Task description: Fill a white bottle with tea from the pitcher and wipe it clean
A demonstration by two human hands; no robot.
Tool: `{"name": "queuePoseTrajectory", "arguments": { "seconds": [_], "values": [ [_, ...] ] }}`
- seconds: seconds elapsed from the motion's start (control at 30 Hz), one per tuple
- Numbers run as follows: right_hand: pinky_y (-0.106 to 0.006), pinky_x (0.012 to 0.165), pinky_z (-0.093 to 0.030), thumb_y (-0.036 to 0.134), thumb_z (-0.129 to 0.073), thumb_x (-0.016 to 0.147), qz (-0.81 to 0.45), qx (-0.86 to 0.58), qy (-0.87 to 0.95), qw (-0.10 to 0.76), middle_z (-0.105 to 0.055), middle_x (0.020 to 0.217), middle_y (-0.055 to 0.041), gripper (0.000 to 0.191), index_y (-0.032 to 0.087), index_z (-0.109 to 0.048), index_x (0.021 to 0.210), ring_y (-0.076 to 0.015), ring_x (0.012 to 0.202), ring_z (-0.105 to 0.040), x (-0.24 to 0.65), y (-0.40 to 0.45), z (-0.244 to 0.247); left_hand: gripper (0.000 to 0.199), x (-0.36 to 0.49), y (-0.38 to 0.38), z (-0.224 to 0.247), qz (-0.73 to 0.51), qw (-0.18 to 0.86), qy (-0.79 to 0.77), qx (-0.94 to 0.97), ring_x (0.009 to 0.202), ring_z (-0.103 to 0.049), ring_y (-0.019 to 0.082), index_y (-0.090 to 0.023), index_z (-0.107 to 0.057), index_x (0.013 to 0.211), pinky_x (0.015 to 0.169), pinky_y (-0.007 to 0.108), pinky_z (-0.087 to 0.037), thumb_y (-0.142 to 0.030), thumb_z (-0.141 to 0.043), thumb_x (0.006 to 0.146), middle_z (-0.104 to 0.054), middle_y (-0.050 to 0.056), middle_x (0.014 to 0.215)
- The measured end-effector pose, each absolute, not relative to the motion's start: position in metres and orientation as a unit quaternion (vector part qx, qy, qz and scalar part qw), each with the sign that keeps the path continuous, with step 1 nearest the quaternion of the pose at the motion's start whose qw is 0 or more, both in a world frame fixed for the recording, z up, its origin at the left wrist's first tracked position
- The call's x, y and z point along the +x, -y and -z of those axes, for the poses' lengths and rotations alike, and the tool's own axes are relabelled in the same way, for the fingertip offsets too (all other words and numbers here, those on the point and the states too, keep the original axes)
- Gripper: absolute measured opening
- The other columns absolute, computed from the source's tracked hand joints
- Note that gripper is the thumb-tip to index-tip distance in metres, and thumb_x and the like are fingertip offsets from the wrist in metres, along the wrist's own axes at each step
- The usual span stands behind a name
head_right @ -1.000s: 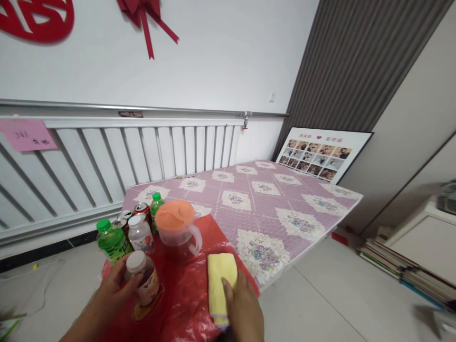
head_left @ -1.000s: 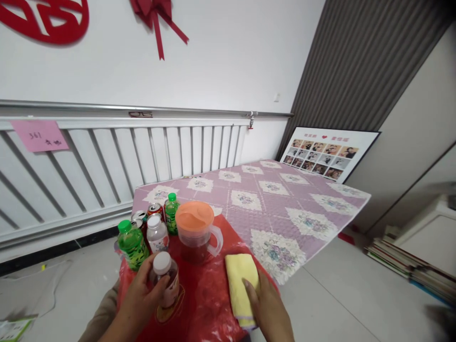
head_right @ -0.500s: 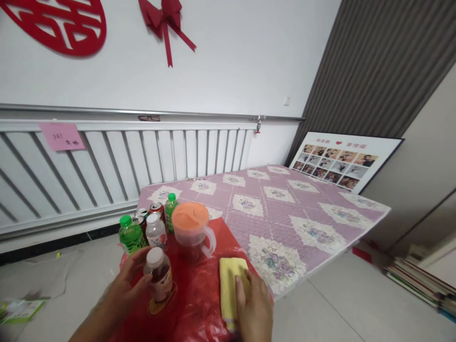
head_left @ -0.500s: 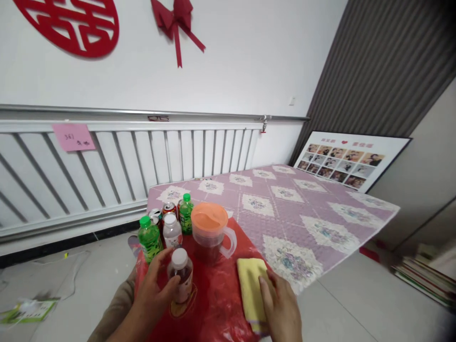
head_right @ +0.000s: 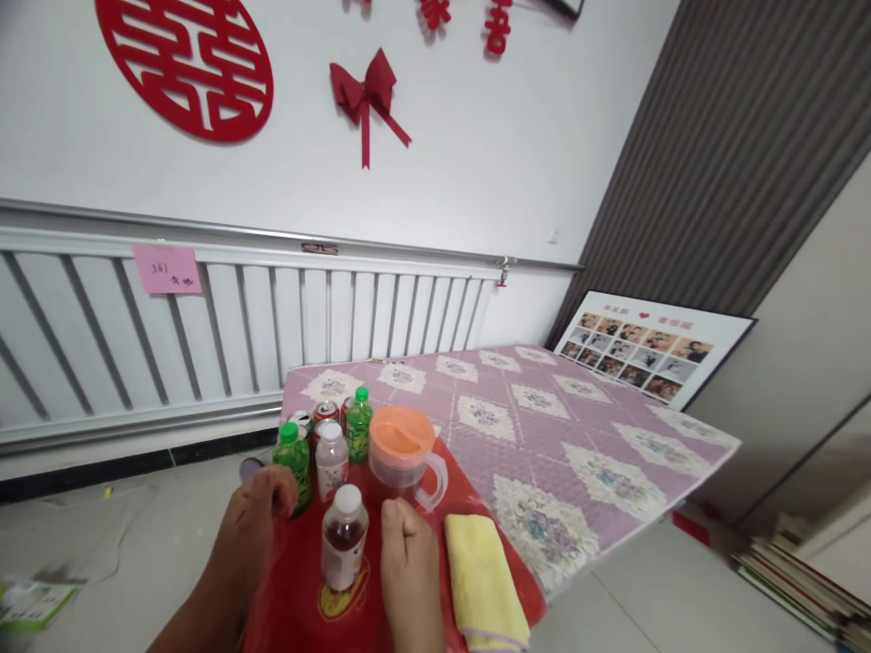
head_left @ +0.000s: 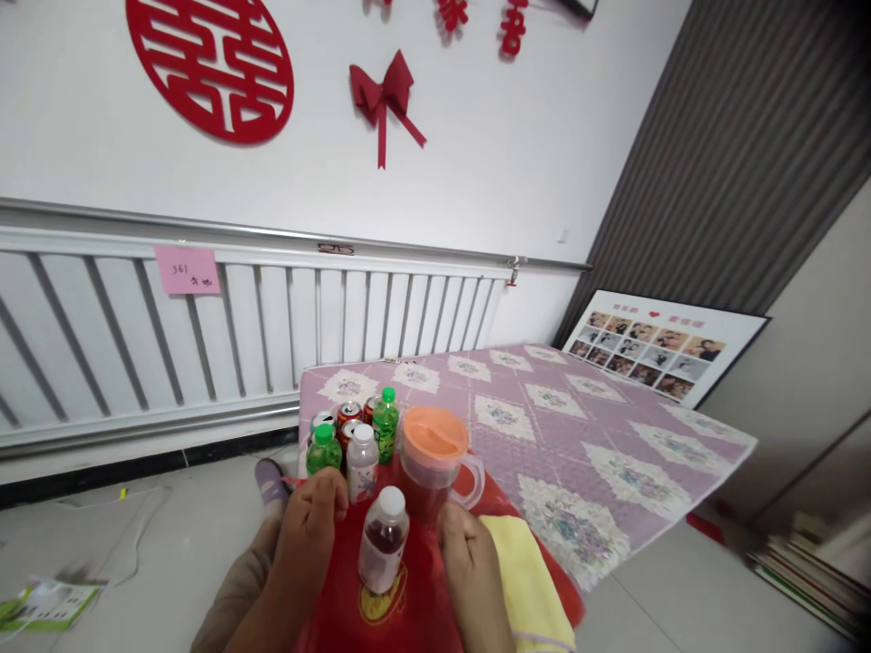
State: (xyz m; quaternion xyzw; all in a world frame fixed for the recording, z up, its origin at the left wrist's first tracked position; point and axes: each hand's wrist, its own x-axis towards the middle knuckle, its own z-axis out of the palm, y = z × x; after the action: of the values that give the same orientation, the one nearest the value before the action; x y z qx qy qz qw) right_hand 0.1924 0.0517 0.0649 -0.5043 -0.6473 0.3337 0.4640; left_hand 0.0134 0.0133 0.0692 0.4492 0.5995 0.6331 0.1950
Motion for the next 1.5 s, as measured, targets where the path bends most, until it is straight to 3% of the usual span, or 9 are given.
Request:
{"name": "queuePoseTrajectory", "arguments": {
  "seconds": [0.13, 0.33, 0.8, 1.1, 1.17, 1.23, 1.33, 1.5],
  "values": [
    [-0.031, 0.055, -0.031, 0.078, -0.023, 0.081, -0.343, -0.530, 0.621, 0.464, -0.036, 0.058, 0.0029, 0.057, 0.026, -0.033, 0.059, -0.0167, 0.056, -0.037, 0.175, -0.048, -0.071, 0.056, 0.012, -0.023, -0.071, -0.629, 0.226, -0.584, 0.461, 0.053, -0.040, 0.015, -0.025, -0.038, 0.054, 0.055, 0.029, -0.034, -0.064, -0.026, 0.092, -0.039, -0.003, 0.053],
    [-0.033, 0.060, -0.032, 0.075, -0.025, 0.085, -0.362, -0.556, 0.597, 0.450, -0.040, 0.059, 0.0015, 0.056, 0.026, -0.035, 0.059, -0.0185, 0.059, -0.039, 0.167, -0.043, -0.053, 0.059, 0.015, -0.021, -0.053, -0.599, 0.278, -0.624, 0.418, 0.052, -0.039, 0.017, -0.027, -0.035, 0.052, 0.053, 0.032, -0.035, -0.078, -0.028, 0.083, -0.038, -0.003, 0.051],
    [-0.032, 0.057, -0.025, 0.073, -0.025, 0.086, -0.355, -0.562, 0.586, 0.463, -0.034, 0.056, 0.0040, 0.055, 0.027, -0.032, 0.057, -0.0170, 0.055, -0.033, 0.162, -0.042, -0.048, 0.046, 0.027, -0.018, -0.043, -0.594, 0.354, -0.599, 0.403, 0.051, -0.033, 0.014, -0.027, -0.034, 0.053, 0.051, 0.031, -0.035, -0.066, -0.038, 0.078, -0.033, -0.005, 0.052],
    [-0.030, 0.056, -0.034, 0.067, -0.031, 0.090, -0.359, -0.535, 0.589, 0.488, -0.042, 0.054, 0.0030, 0.053, 0.026, -0.037, 0.057, -0.0162, 0.054, -0.040, 0.163, -0.037, -0.047, 0.040, 0.026, -0.015, -0.030, -0.601, 0.311, -0.588, 0.443, 0.055, -0.042, 0.015, -0.026, -0.036, 0.057, 0.052, 0.029, -0.038, -0.053, -0.042, 0.085, -0.041, -0.004, 0.055],
    [-0.029, 0.058, -0.038, 0.065, -0.035, 0.090, -0.341, -0.531, 0.590, 0.503, -0.049, 0.060, 0.0018, 0.050, 0.024, -0.043, 0.061, -0.0170, 0.059, -0.045, 0.169, -0.039, -0.046, 0.033, 0.022, -0.014, -0.025, -0.606, 0.288, -0.581, 0.461, 0.060, -0.050, 0.017, -0.024, -0.046, 0.064, 0.058, 0.029, -0.044, -0.047, -0.044, 0.088, -0.050, -0.003, 0.061],
    [-0.029, 0.060, -0.042, 0.061, -0.039, 0.089, -0.324, -0.531, 0.592, 0.513, -0.056, 0.065, 0.0005, 0.046, 0.023, -0.050, 0.067, -0.0178, 0.063, -0.051, 0.180, -0.041, -0.043, 0.023, 0.015, -0.015, -0.018, -0.609, 0.274, -0.578, 0.468, 0.075, -0.061, 0.020, -0.022, -0.059, 0.086, 0.071, 0.033, -0.052, -0.043, -0.048, 0.087, -0.063, 0.001, 0.080],
    [-0.030, 0.069, -0.049, 0.056, -0.045, 0.088, -0.300, -0.554, 0.589, 0.505, -0.066, 0.076, -0.0030, 0.040, 0.020, -0.059, 0.079, -0.0200, 0.072, -0.060, 0.209, -0.047, -0.033, 0.047, 0.008, -0.019, 0.000, -0.598, 0.256, -0.595, 0.472, 0.108, -0.063, 0.027, -0.020, -0.053, 0.124, 0.094, 0.045, -0.051, -0.040, -0.059, 0.082, -0.065, 0.010, 0.117],
    [-0.040, 0.092, -0.051, 0.054, -0.046, 0.082, -0.235, -0.652, 0.555, 0.460, -0.071, 0.115, -0.0181, 0.050, 0.013, -0.065, 0.104, -0.0297, 0.106, -0.066, 0.278, -0.066, -0.003, 0.073, 0.010, -0.024, 0.031, -0.552, 0.245, -0.614, 0.508, 0.132, -0.050, 0.034, -0.015, -0.045, 0.137, 0.112, 0.052, -0.040, -0.039, -0.067, 0.072, -0.053, 0.017, 0.141]
  ]
}}
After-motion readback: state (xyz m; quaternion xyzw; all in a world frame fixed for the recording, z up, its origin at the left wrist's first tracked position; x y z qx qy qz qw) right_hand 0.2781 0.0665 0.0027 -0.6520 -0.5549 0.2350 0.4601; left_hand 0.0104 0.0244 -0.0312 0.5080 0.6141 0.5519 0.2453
